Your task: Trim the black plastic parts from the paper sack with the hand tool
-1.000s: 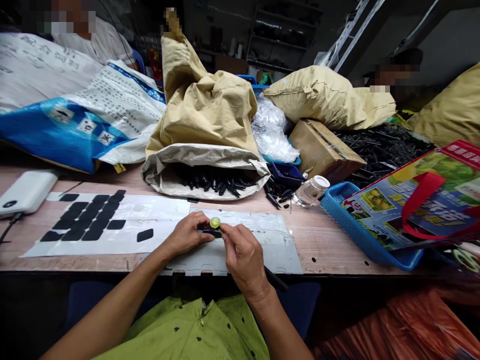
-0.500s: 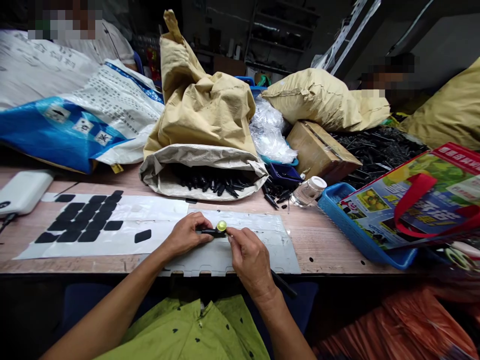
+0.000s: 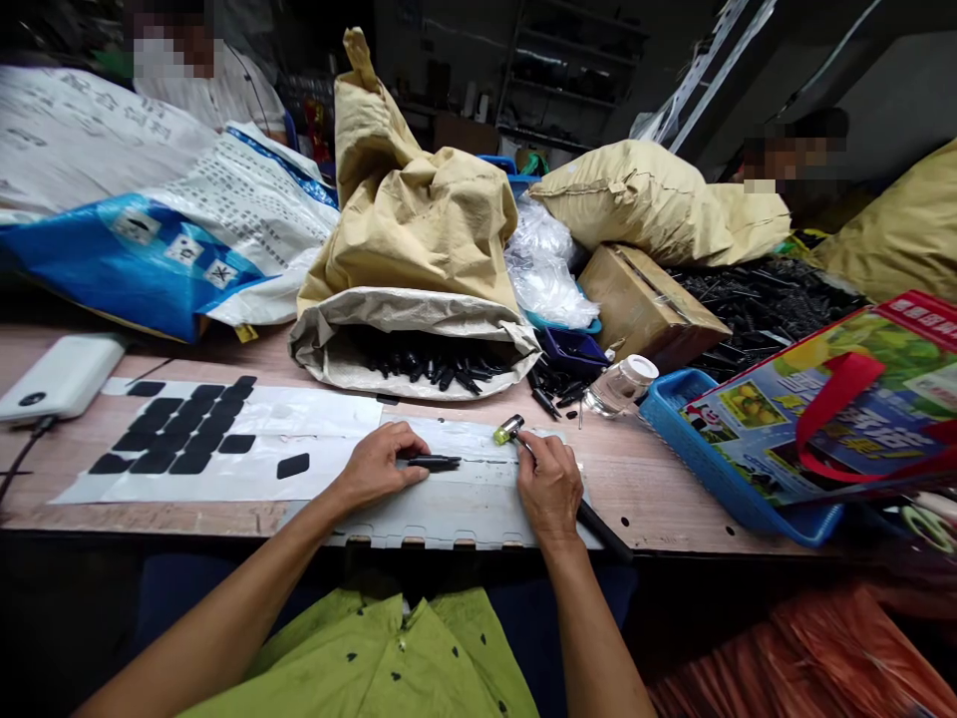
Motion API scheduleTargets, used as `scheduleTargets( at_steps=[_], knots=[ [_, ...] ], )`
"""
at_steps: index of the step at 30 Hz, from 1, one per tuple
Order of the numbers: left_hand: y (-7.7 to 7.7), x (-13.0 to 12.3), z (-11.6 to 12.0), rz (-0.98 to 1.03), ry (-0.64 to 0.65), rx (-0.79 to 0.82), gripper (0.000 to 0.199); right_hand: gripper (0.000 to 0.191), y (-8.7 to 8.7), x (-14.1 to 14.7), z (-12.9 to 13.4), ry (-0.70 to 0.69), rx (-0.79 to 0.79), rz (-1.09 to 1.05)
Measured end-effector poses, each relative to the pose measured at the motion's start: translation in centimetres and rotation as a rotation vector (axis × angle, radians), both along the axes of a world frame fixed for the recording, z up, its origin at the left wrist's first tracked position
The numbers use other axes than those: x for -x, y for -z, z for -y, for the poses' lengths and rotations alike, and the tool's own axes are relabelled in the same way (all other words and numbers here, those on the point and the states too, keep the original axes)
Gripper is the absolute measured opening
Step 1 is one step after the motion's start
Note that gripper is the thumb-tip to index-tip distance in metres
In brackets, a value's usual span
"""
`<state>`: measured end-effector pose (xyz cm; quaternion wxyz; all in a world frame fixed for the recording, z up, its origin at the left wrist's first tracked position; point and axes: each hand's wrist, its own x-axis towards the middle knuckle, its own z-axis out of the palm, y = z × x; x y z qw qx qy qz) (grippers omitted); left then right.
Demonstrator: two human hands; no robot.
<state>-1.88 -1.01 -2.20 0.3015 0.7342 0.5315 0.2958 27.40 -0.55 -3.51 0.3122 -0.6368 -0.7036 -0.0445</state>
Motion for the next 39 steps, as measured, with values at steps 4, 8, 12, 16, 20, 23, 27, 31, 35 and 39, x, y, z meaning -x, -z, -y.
scheduleTargets(
  at_steps=[4,8,12,16,20,23,27,31,35,39],
  knots=[
    [-0.6,0.4,0.4,0.034,0.049,-0.019,0.015,0.026,0.1,0.3,0.2,0.004,-0.029,0.049],
    [-2.6,0.7,4.1,0.232,0.164,0.169,0.028,0.025,0.1,0.2,0.2,0.017,-0.043,0.094],
    [-3.9,0.7,9.6,0.213,0.357,0.503,0.03,0.026,0.0,0.4,0.2,0.013,-0.041,0.119],
    [-1.5,0.2,12.5,-0.082,0.249,0.498,0.025,0.026,-0.1,0.6,0.2,0.012,-0.04,0.14],
    [3.3,-0.4,12.7,-0.359,0.115,0.553,0.032,0.026,-0.1,0.6,0.2,0.017,-0.054,0.151],
    [4.8,-0.7,12.7,-0.416,0.076,0.612,0.035,0.025,-0.1,0.7,0.3,0.021,-0.063,0.156],
    [1.2,-1.0,12.5,-0.208,0.22,0.614,0.034,0.026,-0.2,0.7,0.4,0.026,-0.051,0.166],
    [-4.3,-1.7,8.6,0.131,0.365,0.604,0.037,0.026,-0.1,0.7,0.3,0.034,-0.046,0.185],
    [-6.1,-0.9,-0.4,0.165,-0.137,0.267,0.041,0.026,-0.1,0.7,0.3,0.027,-0.055,0.173],
    [-5.6,1.4,-9.3,-0.05,-0.686,-0.003,0.031,0.026,-0.2,0.6,0.3,0.022,-0.036,0.165]
  ],
)
